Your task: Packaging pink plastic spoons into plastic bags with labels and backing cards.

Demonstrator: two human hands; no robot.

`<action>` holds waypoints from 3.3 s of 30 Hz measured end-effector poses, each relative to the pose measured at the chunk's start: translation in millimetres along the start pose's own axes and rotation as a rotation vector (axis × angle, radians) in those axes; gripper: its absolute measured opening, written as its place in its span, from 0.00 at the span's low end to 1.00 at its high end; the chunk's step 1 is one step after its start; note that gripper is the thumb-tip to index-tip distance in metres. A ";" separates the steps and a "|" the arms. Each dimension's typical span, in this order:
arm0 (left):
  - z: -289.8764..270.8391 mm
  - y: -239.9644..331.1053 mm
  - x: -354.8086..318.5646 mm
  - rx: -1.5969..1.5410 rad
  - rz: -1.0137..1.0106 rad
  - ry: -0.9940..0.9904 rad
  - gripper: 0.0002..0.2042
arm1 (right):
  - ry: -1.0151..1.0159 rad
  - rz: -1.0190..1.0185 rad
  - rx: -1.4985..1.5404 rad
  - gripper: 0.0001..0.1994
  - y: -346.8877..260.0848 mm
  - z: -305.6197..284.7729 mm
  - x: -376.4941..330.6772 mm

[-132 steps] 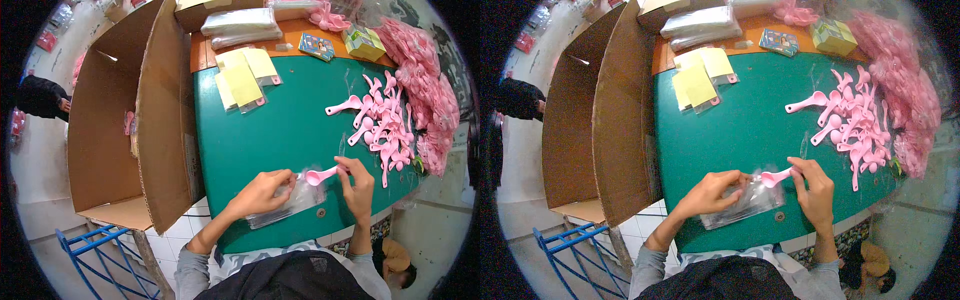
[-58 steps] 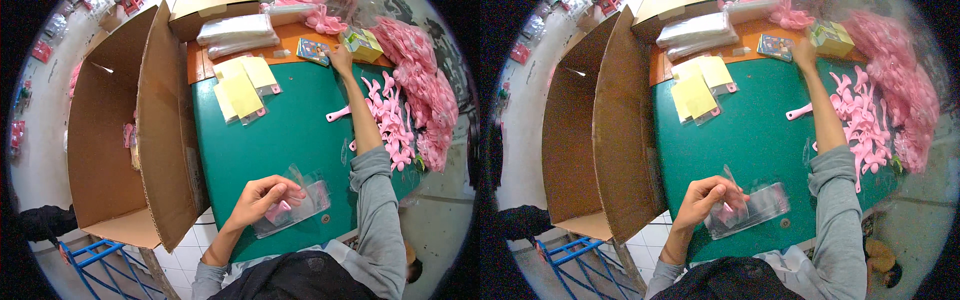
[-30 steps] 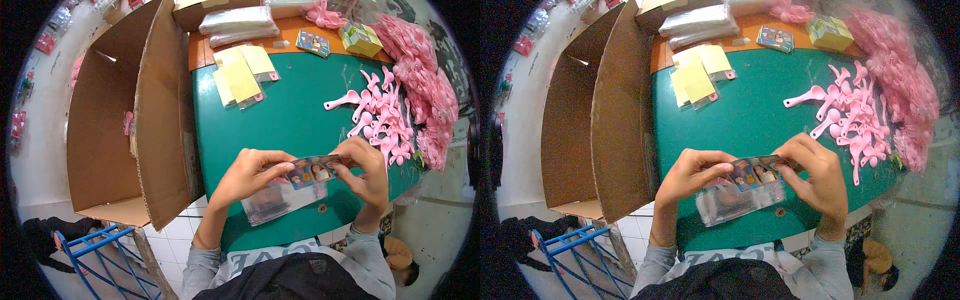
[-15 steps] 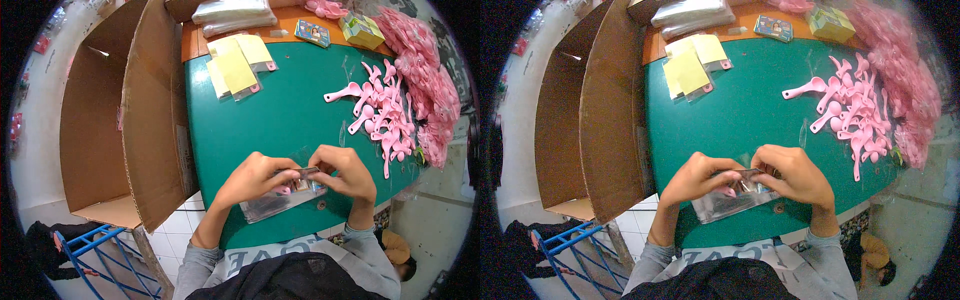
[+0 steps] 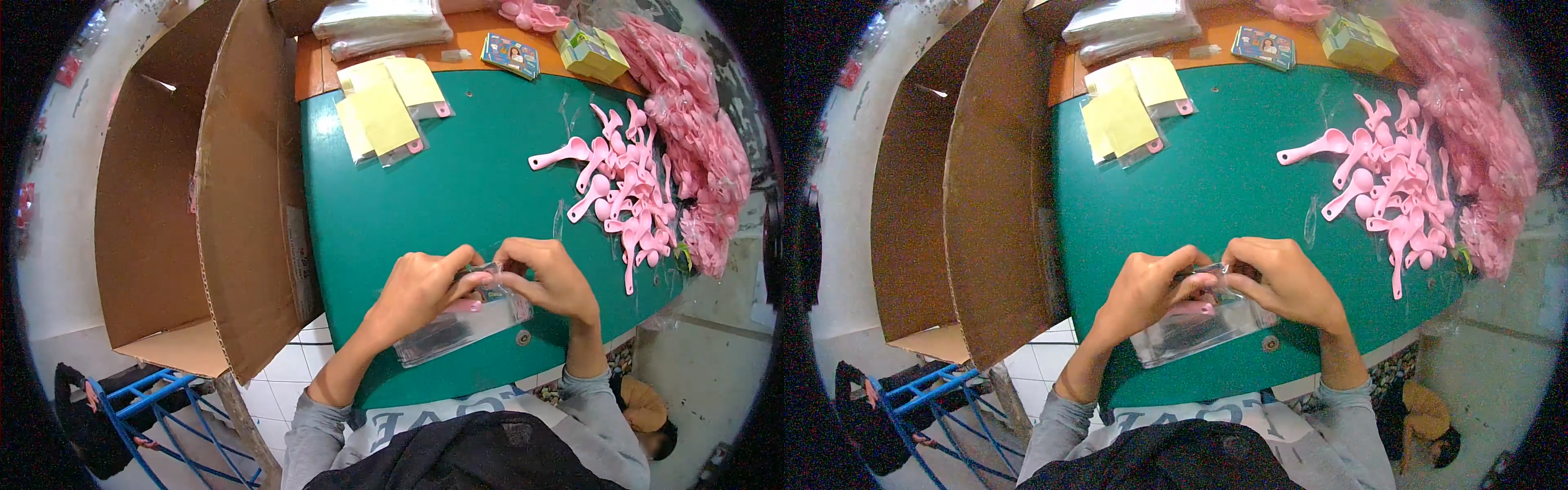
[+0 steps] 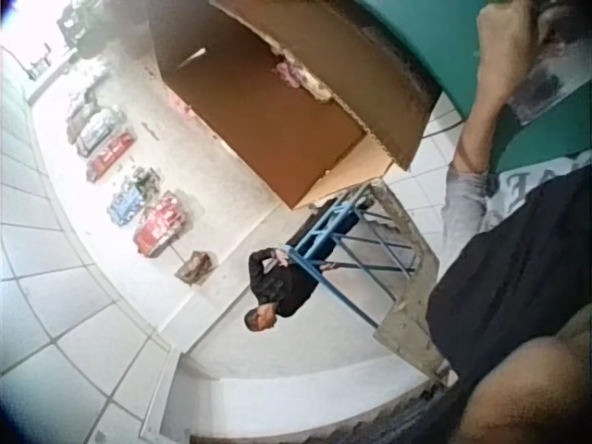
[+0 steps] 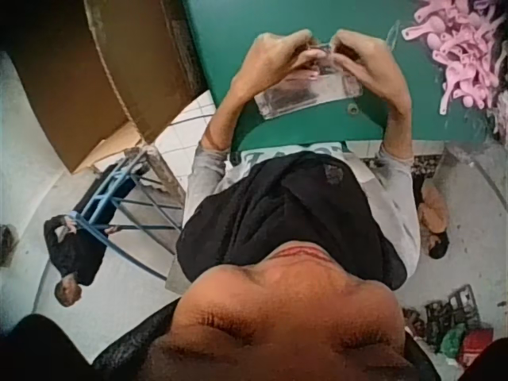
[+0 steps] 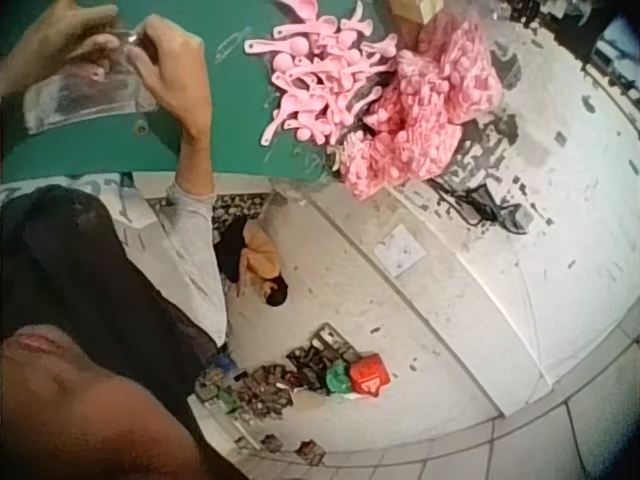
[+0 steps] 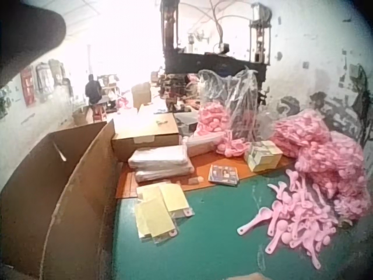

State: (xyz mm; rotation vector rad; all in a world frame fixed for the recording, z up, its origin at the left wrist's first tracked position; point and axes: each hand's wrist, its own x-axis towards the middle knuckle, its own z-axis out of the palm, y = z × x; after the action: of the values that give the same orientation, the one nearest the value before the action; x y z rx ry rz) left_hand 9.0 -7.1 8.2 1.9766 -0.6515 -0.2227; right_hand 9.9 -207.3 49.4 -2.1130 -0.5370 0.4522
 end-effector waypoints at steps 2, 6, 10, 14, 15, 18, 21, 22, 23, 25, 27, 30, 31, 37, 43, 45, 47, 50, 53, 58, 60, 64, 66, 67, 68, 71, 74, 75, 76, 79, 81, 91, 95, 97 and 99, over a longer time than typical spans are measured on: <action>3.4 3.8 -1.0 0.034 -0.042 -0.020 0.12 | 0.025 0.004 0.025 0.06 3.3 3.2 3.0; 7.4 5.7 -1.1 0.112 -0.102 0.054 0.18 | 0.016 -0.065 0.083 0.08 16.6 11.9 2.0; -17.8 7.4 -3.5 0.053 -0.086 -0.013 0.21 | 0.033 0.136 0.282 0.09 20.9 3.9 -3.9; -40.2 -8.3 -6.0 -0.417 -0.204 0.037 0.24 | 0.253 0.186 0.437 0.08 19.9 -8.2 -4.6; -39.3 -10.3 -5.9 -0.414 -0.205 0.043 0.24 | 0.249 0.182 0.436 0.08 14.3 -7.4 -2.2; -37.0 -12.2 -5.2 -0.454 -0.221 0.167 0.27 | 0.252 0.291 0.615 0.09 9.1 -5.8 1.0; -39.9 -7.8 -4.5 -0.404 -0.248 0.109 0.26 | 0.224 0.334 0.462 0.09 19.6 -4.8 -1.2; -39.6 -6.9 -4.7 -0.403 -0.248 0.109 0.26 | 0.274 0.284 0.518 0.08 20.9 -3.8 -1.5; -39.0 -6.1 -5.1 -0.517 -0.224 0.094 0.26 | 0.324 0.232 0.574 0.08 22.1 -2.9 -1.9; -38.5 -7.3 -5.0 -0.632 -0.201 0.079 0.25 | 0.312 0.198 0.546 0.07 27.8 -3.0 -2.5; -38.9 -10.0 -4.3 -0.580 -0.218 0.035 0.23 | 0.300 0.165 0.520 0.07 23.8 -3.0 -1.4; -38.4 -11.8 -4.4 -0.626 -0.259 0.068 0.22 | 0.293 0.300 0.682 0.07 11.9 -3.8 0.1; -39.5 -11.7 -4.5 -0.626 -0.259 0.068 0.22 | 0.273 0.272 0.624 0.07 19.8 -5.7 -3.0; -42.2 -9.8 -3.2 -0.481 -0.199 -0.033 0.20 | 0.243 0.101 0.663 0.12 27.0 -6.8 -4.1; -35.7 -24.9 -1.4 -0.795 -0.049 0.084 0.09 | -0.039 -0.007 1.148 0.48 23.5 -1.7 5.2; -35.4 -27.6 -0.9 -0.901 -0.001 0.059 0.07 | -0.134 0.114 1.447 0.50 15.9 4.7 8.2; -29.0 -27.9 3.3 -0.792 0.086 0.096 0.07 | -0.178 0.107 1.556 0.44 14.1 9.1 11.3; -15.8 -22.8 3.8 -0.585 0.003 0.235 0.16 | -0.065 0.219 1.326 0.32 16.8 18.9 11.4; -10.4 -4.0 -4.1 -0.756 -0.283 0.205 0.23 | 0.379 0.114 0.895 0.29 10.2 24.6 18.7; 3.1 1.8 -42.8 -1.042 -0.546 -0.007 0.26 | 0.511 0.104 0.459 0.22 14.4 30.0 29.2; 9.8 -6.4 -50.3 -0.941 -0.490 -0.007 0.27 | 0.519 0.047 0.033 0.21 16.3 35.0 26.5; 6.6 -7.4 -49.3 -0.822 -0.477 -0.023 0.27 | 0.253 -0.125 -0.280 0.15 -0.2 37.7 19.1; 4.1 -1.4 -47.7 -0.687 -0.477 -0.001 0.26 | 0.056 -0.202 -0.195 0.11 -4.1 42.7 14.3; 3.2 0.7 -47.0 -0.687 -0.477 -0.001 0.26 | 0.056 -0.202 -0.195 0.11 -4.9 44.4 13.9; 2.2 2.5 -46.1 -0.681 -0.487 0.006 0.26 | 0.049 -0.196 -0.225 0.10 -5.5 45.7 14.0; 3.7 3.1 -47.2 -0.623 -0.463 0.011 0.25 | 0.046 -0.186 -0.224 0.09 2.0 52.0 14.3; 5.5 4.3 -46.3 -0.547 -0.424 0.027 0.25 | 0.027 -0.196 -0.186 0.08 6.6 51.8 14.2; 5.3 5.0 -46.5 -0.520 -0.423 0.045 0.25 | 0.002 -0.212 -0.174 0.07 6.7 51.7 14.7; 6.3 3.8 -45.7 -0.518 -0.423 0.048 0.25 | 0.002 -0.215 -0.174 0.07 4.3 50.8 14.8; 9.6 -1.4 -41.8 -0.437 -0.391 0.099 0.24 | -0.086 -0.237 -0.169 0.07 -6.4 46.1 11.0; 9.0 -3.3 -38.8 -0.599 -0.498 0.024 0.25 | -0.099 -0.336 -0.224 0.09 -9.5 43.9 9.5; 10.0 -2.5 -40.4 -0.769 -0.399 0.056 0.15 | 0.674 0.367 0.385 0.12 93.9 -112.4 -55.2; 7.6 -0.7 -41.8 -0.717 -0.491 -0.013 0.13 | 0.629 0.065 -0.761 0.21 81.6 -61.0 -52.8; 5.3 -5.3 -50.9 -0.843 -0.516 0.024 0.13 | 0.323 -0.165 -0.357 0.23 7.2 8.4 -17.3; 6.3 -3.5 -47.4 -0.903 -0.471 -0.033 0.13 | 0.307 -0.128 -0.264 0.19 8.5 49.6 -20.6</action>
State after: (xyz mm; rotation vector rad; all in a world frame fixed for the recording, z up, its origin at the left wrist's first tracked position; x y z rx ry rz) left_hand -32.1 14.5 -3.6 1.2091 -0.0416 -0.7008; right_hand -30.4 -189.2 17.9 -2.3258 -0.5714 -0.0212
